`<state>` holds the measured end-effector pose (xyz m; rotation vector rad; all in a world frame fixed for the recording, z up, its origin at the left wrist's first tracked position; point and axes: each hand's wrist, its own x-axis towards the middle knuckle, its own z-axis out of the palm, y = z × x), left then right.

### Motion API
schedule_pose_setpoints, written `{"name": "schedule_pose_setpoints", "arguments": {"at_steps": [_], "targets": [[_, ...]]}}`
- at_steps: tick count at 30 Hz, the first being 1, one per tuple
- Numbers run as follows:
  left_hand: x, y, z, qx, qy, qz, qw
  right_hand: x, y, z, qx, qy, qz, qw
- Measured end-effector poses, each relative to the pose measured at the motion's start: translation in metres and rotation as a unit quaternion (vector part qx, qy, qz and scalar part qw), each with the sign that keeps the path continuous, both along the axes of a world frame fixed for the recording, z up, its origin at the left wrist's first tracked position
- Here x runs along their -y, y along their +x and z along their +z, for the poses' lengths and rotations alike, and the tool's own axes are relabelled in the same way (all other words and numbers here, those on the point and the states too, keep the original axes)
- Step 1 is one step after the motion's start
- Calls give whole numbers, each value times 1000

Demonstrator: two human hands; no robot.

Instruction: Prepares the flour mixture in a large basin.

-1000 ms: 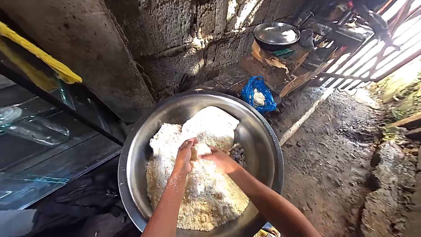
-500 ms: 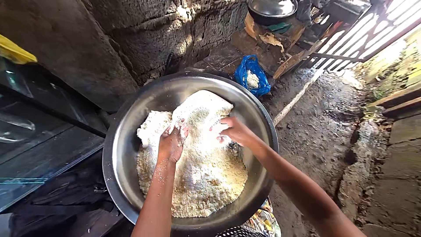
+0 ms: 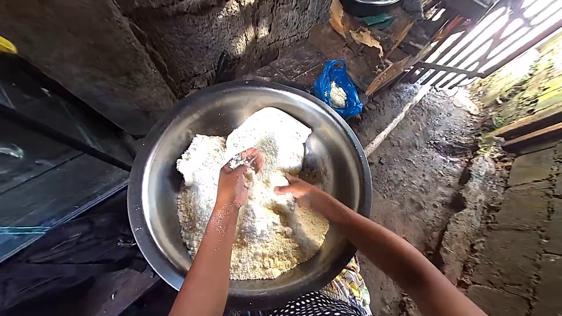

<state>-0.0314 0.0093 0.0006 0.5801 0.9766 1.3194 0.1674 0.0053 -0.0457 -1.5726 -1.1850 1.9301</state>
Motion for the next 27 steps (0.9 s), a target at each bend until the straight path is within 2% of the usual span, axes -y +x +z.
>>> {"name": "schedule_pose_setpoints", "arguments": {"at_steps": [2, 6, 8, 10, 12, 13, 15, 17, 19, 21, 22, 24, 27], "targets": [[-1, 2, -5, -9, -2, 18, 1000, -2, -6, 19, -78, 36, -25, 996], [0, 2, -3, -15, -17, 19, 1000, 1, -22, 58, -41, 131, -86, 987], [1, 4, 1, 46, -25, 19, 998, 3, -31, 62, -87, 134, -165, 973], [5, 11, 4, 126, -23, 13, 992, -1, -47, 58, -178, 128, -250, 943], [7, 24, 8, 146, -51, 19, 988, 2, -67, 53, -196, 179, -267, 926], [5, 27, 6, 141, -54, 24, 988, 9, -79, 51, -178, 217, -240, 929], [-1, 20, -7, 121, -42, 25, 991, 30, -99, 44, -104, 316, -109, 937], [-7, 8, -16, 115, -19, 0, 993, 36, -108, 29, 1, 390, -5, 921], [7, 16, -3, 99, -64, 9, 993, 16, -105, 14, 67, 440, -28, 895], [19, 32, 14, 55, -132, 21, 990, -5, -98, 14, 113, 466, -66, 875], [21, 32, 13, 42, -127, -1, 991, -5, -97, 16, 116, 476, -70, 869], [15, 17, 0, 55, -56, -67, 995, 15, -98, 20, 84, 486, -32, 869], [11, 12, -5, 75, -50, -40, 995, 22, -90, 17, 99, 506, 53, 855]]}}
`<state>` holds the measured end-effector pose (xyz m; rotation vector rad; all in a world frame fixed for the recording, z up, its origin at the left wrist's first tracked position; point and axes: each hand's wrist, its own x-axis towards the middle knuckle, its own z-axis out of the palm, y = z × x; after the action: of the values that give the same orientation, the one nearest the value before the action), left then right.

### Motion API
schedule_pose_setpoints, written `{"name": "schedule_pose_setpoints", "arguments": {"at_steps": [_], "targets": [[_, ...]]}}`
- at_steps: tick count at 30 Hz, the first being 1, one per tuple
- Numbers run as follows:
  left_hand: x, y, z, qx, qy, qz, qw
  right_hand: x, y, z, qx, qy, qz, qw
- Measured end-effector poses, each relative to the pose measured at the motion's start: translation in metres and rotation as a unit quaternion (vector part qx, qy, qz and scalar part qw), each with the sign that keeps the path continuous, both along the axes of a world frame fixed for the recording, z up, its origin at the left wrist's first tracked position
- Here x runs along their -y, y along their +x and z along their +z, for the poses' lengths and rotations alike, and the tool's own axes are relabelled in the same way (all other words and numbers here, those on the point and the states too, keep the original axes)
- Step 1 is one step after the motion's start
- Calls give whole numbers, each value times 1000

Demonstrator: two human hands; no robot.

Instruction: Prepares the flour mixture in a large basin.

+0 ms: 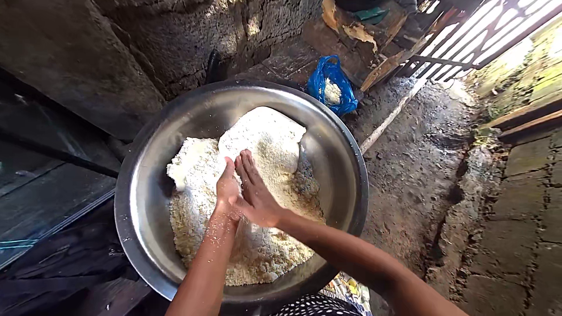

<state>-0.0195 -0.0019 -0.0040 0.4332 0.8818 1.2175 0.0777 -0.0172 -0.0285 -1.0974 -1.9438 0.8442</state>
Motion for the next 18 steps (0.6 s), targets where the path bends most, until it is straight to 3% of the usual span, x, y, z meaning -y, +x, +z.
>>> {"name": "schedule_pose_setpoints", "arguments": {"at_steps": [3, 5, 6, 8, 10, 13, 15, 18], "targets": [[15, 17, 17, -28, -69, -7, 997, -23, 9, 1, 28, 1, -83, 996], [16, 12, 6, -8, -30, -31, 999, -12, 3, 7, 21, -29, -109, 993], [12, 4, -7, 13, 2, -29, 999, -2, -2, 9, 5, -21, -105, 994], [7, 2, -13, -4, -14, 12, 1000, 8, 11, 17, 93, -77, 13, 993], [6, 14, -6, -40, -67, 44, 996, -1, 34, 2, 163, -29, -50, 985], [1, 8, 9, -108, 2, -31, 994, -30, 97, -8, 252, -57, -140, 956], [-6, 2, 9, -147, 32, -9, 989, -44, 131, -9, 298, -92, -184, 932], [-9, -2, 12, -92, 7, 34, 995, -47, 138, -33, 361, -220, -185, 887]]}}
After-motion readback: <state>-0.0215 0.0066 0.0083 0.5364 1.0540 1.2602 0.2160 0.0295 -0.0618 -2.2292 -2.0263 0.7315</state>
